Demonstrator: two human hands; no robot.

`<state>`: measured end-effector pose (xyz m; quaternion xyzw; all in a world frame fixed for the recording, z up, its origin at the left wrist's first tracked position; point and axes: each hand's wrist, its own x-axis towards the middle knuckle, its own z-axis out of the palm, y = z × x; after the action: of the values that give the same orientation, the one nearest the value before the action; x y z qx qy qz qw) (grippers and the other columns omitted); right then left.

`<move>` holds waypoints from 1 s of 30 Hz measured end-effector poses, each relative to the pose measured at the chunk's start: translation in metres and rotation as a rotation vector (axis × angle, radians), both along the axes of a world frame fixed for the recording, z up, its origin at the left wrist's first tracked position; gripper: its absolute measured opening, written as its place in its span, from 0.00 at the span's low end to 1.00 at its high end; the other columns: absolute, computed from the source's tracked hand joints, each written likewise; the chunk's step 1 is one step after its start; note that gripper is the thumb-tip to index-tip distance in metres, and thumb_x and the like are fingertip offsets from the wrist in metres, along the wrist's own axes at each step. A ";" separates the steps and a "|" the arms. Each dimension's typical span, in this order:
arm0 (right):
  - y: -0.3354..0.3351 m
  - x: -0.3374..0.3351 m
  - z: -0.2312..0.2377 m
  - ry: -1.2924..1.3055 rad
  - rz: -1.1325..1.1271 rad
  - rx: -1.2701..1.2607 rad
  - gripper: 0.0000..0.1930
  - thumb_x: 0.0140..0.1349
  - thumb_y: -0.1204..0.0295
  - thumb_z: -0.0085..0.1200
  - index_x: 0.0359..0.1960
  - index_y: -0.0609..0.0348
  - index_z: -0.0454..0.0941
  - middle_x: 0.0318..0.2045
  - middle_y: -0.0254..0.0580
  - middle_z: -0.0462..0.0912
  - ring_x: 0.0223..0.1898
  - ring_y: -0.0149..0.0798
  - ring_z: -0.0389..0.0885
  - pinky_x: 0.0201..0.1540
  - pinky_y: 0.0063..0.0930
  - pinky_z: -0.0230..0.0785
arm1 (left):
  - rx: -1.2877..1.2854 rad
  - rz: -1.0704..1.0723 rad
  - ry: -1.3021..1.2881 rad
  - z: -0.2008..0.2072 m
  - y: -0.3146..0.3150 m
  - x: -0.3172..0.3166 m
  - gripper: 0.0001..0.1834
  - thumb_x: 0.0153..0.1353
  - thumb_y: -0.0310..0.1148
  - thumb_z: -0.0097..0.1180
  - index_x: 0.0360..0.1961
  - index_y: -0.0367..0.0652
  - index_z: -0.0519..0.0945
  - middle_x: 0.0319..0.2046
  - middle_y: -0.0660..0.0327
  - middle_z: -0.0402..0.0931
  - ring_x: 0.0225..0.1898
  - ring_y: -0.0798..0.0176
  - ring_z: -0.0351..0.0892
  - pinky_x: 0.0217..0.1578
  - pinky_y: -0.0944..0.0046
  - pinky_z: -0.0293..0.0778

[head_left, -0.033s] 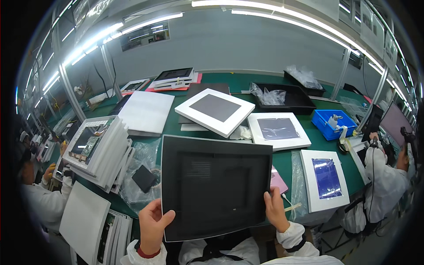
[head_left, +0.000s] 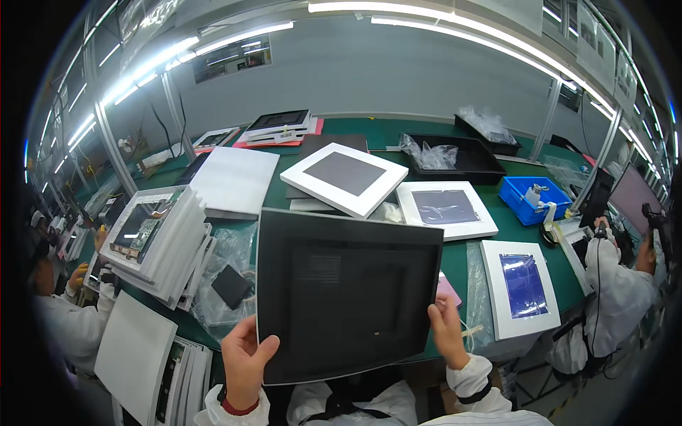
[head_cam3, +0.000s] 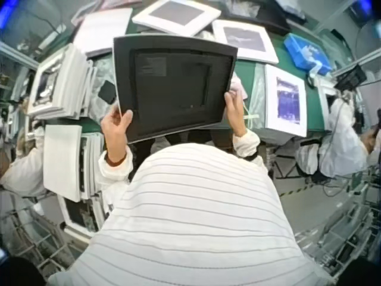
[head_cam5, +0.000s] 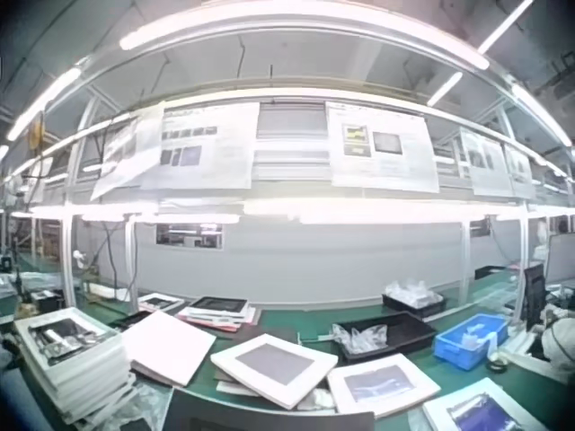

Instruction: The recorder assembles a display unit into a plastic housing frame and scans it using a barcode scanner.

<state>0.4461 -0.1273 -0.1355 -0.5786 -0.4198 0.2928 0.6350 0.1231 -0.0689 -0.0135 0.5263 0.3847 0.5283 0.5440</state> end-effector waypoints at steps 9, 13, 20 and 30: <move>0.014 0.049 0.087 0.538 0.354 0.595 0.32 0.64 0.50 0.44 0.61 0.64 0.63 0.62 0.54 0.62 0.65 0.44 0.58 0.67 0.41 0.47 | 0.881 0.171 0.309 -0.032 0.053 0.030 0.17 0.45 0.22 0.65 0.37 0.34 0.74 0.35 0.51 0.78 0.37 0.55 0.80 0.45 0.60 0.74; -0.018 0.007 0.109 0.822 0.416 0.364 0.37 0.63 0.41 0.37 0.59 0.62 0.64 0.50 0.48 0.74 0.47 0.39 0.76 0.48 0.34 0.72 | 1.275 0.266 0.315 -0.040 0.060 0.028 0.12 0.48 0.24 0.63 0.31 0.38 0.71 0.36 0.50 0.78 0.43 0.49 0.80 0.52 0.46 0.73; -0.071 0.014 0.070 0.743 0.395 -0.279 0.21 0.63 0.62 0.50 0.51 0.65 0.68 0.39 0.44 0.79 0.35 0.34 0.81 0.36 0.26 0.77 | 1.315 0.303 0.299 -0.063 0.060 0.023 0.12 0.48 0.27 0.63 0.29 0.35 0.71 0.37 0.45 0.78 0.48 0.42 0.77 0.49 0.47 0.74; -0.187 -0.008 -0.009 0.911 -0.047 0.155 0.29 0.65 0.52 0.39 0.60 0.62 0.61 0.50 0.50 0.73 0.49 0.45 0.74 0.50 0.38 0.70 | 0.780 0.068 0.453 -0.156 -0.048 -0.010 0.13 0.45 0.15 0.55 0.34 0.38 0.77 0.40 0.49 0.77 0.45 0.48 0.77 0.46 0.57 0.74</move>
<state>0.4378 -0.3147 -0.1446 -0.3510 -0.1053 0.4705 0.8027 0.1127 -0.1164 -0.1692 0.7813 0.2835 0.5228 0.1893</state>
